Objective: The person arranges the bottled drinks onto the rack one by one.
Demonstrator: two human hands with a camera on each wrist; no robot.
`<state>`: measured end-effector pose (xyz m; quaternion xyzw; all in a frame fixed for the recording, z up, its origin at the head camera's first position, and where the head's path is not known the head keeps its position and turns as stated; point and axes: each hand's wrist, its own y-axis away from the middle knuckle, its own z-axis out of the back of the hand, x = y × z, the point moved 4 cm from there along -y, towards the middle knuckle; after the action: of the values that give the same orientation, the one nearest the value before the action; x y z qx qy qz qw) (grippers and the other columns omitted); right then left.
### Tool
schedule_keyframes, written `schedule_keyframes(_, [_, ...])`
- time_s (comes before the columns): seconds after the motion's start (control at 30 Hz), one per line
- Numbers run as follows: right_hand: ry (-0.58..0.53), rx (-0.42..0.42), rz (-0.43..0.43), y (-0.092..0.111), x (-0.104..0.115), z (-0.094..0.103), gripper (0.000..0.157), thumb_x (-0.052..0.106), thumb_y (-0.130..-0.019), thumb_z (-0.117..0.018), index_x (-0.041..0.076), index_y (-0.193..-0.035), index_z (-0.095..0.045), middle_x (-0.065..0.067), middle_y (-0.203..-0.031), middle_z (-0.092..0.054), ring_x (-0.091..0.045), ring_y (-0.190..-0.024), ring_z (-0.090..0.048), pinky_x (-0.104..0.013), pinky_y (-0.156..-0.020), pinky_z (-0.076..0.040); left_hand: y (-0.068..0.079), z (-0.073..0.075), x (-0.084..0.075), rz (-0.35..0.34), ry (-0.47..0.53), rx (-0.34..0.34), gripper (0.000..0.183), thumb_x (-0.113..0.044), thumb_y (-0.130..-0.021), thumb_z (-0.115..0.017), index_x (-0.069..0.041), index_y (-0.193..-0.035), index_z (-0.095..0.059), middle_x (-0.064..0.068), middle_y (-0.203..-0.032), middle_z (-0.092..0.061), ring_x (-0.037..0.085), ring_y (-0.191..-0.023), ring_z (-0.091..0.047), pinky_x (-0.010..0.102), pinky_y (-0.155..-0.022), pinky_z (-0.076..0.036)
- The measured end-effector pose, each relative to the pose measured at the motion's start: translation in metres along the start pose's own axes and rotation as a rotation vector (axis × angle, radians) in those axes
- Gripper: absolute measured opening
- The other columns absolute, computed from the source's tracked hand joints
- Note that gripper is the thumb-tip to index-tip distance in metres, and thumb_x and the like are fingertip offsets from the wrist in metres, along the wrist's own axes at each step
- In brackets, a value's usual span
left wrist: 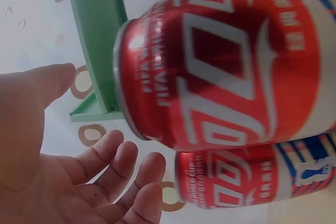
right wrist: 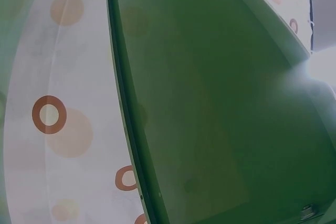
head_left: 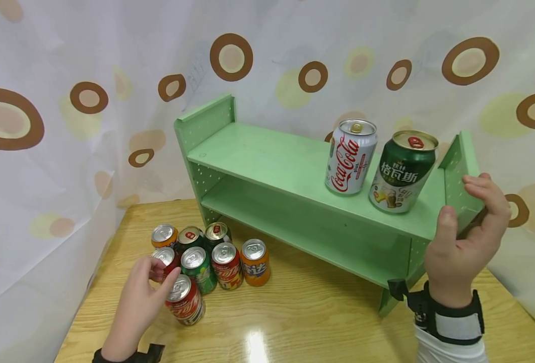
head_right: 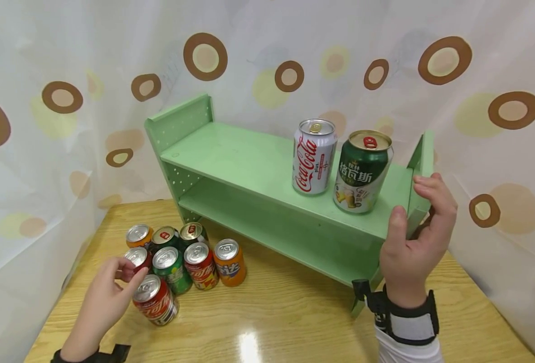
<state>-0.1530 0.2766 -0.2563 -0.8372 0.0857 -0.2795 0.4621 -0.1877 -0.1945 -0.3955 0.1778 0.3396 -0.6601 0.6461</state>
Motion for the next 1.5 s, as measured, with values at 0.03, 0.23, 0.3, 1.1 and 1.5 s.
schedule_keyframes(0.03, [0.001,0.000,0.000,0.000,0.000,0.000,0.020,-0.001,-0.083,-0.054,-0.011,-0.100,-0.056,-0.015,-0.113,-0.062,-0.028,-0.121,-0.055,-0.044,-0.128,-0.023,0.001,-0.002,0.003,0.014,0.006,0.009,0.033,-0.031,-0.100,-0.070,-0.001,-0.108,-0.058,0.014,-0.105,-0.058,0.024,-0.095,-0.058,0.025,-0.069,-0.046])
schedule_keyframes(0.23, [0.006,0.001,0.000,0.000,0.001,0.000,0.020,0.000,-0.084,-0.055,-0.011,-0.100,-0.055,-0.014,-0.114,-0.062,-0.028,-0.121,-0.055,-0.043,-0.127,-0.024,0.006,-0.011,0.016,0.085,0.044,0.041,0.031,-0.031,-0.102,-0.066,-0.002,-0.109,-0.057,0.014,-0.107,-0.057,0.024,-0.097,-0.058,0.023,-0.070,-0.047])
schedule_keyframes(0.3, [0.008,0.002,0.002,0.000,0.001,0.001,0.020,0.000,-0.084,-0.055,-0.011,-0.101,-0.055,-0.014,-0.114,-0.062,-0.028,-0.121,-0.055,-0.044,-0.127,-0.024,0.008,-0.014,0.018,0.100,0.045,0.057,0.033,-0.034,-0.103,-0.065,-0.003,-0.109,-0.056,0.014,-0.107,-0.057,0.025,-0.099,-0.059,0.025,-0.072,-0.047])
schedule_keyframes(1.1, [0.027,-0.010,0.013,-0.002,0.000,0.000,0.021,-0.001,-0.083,-0.053,-0.011,-0.101,-0.057,-0.013,-0.112,-0.063,-0.028,-0.120,-0.056,-0.045,-0.126,-0.026,0.018,-0.038,0.033,0.099,0.040,0.238,0.065,-0.039,-0.095,-0.074,0.005,-0.136,-0.049,0.026,-0.133,-0.057,0.040,-0.125,-0.059,0.059,-0.104,-0.048])
schedule_keyframes(1.5, [0.017,-0.010,0.015,0.000,0.000,0.000,0.019,0.000,-0.083,-0.055,-0.010,-0.100,-0.056,-0.014,-0.112,-0.063,-0.028,-0.120,-0.056,-0.045,-0.127,-0.024,0.019,-0.042,0.036,0.122,0.105,0.243,0.078,-0.037,-0.076,-0.093,-0.002,-0.132,-0.050,0.018,-0.131,-0.065,0.034,-0.122,-0.064,0.053,-0.104,-0.051])
